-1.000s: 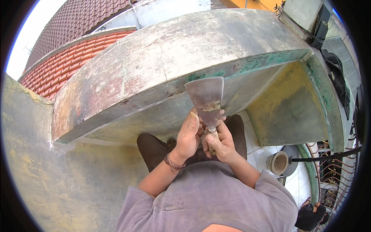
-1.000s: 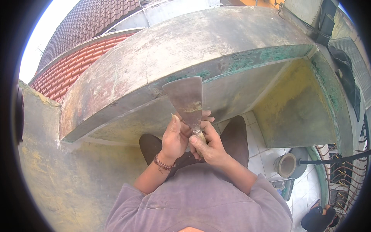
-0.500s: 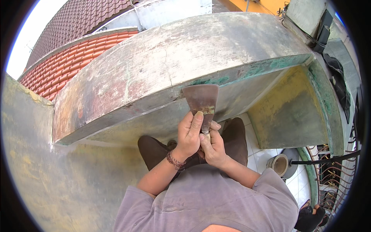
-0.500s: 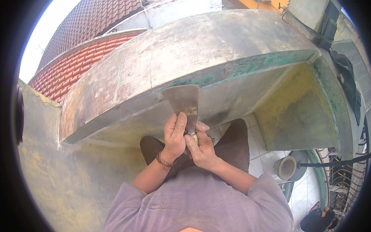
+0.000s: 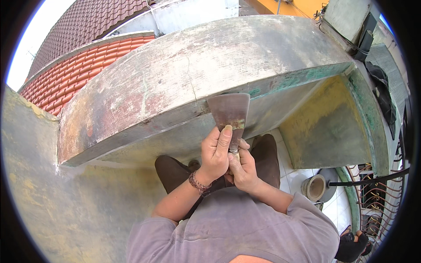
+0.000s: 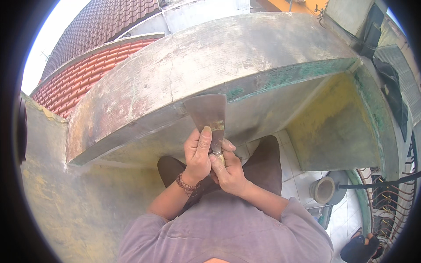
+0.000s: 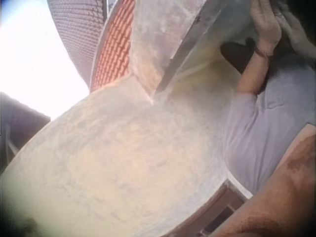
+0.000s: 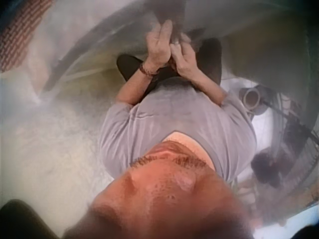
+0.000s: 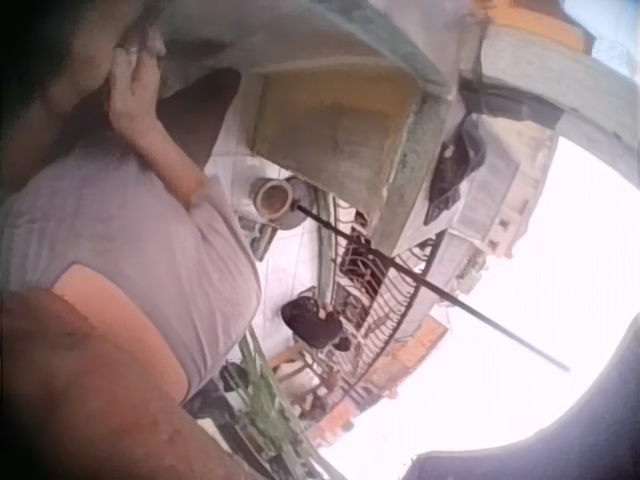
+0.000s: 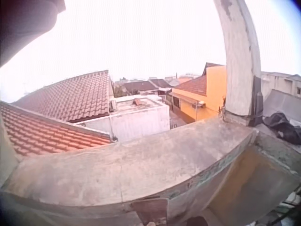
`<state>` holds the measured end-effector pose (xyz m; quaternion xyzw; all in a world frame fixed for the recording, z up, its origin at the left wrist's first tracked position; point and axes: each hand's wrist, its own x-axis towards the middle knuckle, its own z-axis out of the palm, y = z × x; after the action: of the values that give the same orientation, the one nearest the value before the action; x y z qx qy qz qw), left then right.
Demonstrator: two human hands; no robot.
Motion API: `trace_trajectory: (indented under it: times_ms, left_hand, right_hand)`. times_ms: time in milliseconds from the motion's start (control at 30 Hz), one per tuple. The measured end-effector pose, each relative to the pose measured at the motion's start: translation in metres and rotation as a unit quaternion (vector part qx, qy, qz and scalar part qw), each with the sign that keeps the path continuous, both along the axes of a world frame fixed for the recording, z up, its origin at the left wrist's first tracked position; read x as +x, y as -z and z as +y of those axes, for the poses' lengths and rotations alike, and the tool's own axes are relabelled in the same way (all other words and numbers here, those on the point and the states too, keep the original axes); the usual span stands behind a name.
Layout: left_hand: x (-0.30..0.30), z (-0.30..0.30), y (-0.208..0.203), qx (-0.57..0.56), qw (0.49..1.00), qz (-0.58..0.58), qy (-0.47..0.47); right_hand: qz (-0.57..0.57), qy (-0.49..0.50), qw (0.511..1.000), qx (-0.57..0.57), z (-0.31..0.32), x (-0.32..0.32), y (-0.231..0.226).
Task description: The person scrapes paint and surface residue from a curved concrete balcony ledge using a metal scraper. They repeatedly apply the tool along the edge and underside of the ledge, removing flaking material.
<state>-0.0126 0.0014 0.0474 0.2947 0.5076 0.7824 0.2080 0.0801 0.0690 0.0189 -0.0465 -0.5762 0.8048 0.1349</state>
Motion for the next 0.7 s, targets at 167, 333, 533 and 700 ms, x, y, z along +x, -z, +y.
trace_trajectory:
  times_ms: [167, 333, 533, 700]
  left_hand:
    - [0.003, -0.001, 0.0, 0.014, 1.0, -0.019, 0.008]
    - [0.007, -0.004, 0.006, -0.008, 0.999, -0.04, 0.006]
    - [0.004, -0.005, 0.005, 0.0, 0.999, -0.032, 0.015]
    - [-0.001, -0.005, 0.0, -0.004, 1.0, 0.001, 0.013]
  right_hand:
    - [-0.013, 0.014, 1.0, 0.025, -0.003, 0.005, -0.002]
    - [-0.007, 0.039, 0.999, 0.014, -0.009, 0.007, 0.0]
    - [-0.02, 0.058, 0.998, 0.025, -0.013, 0.006, 0.0]
    - [-0.016, 0.041, 0.999, 0.018, -0.009, 0.002, -0.005]
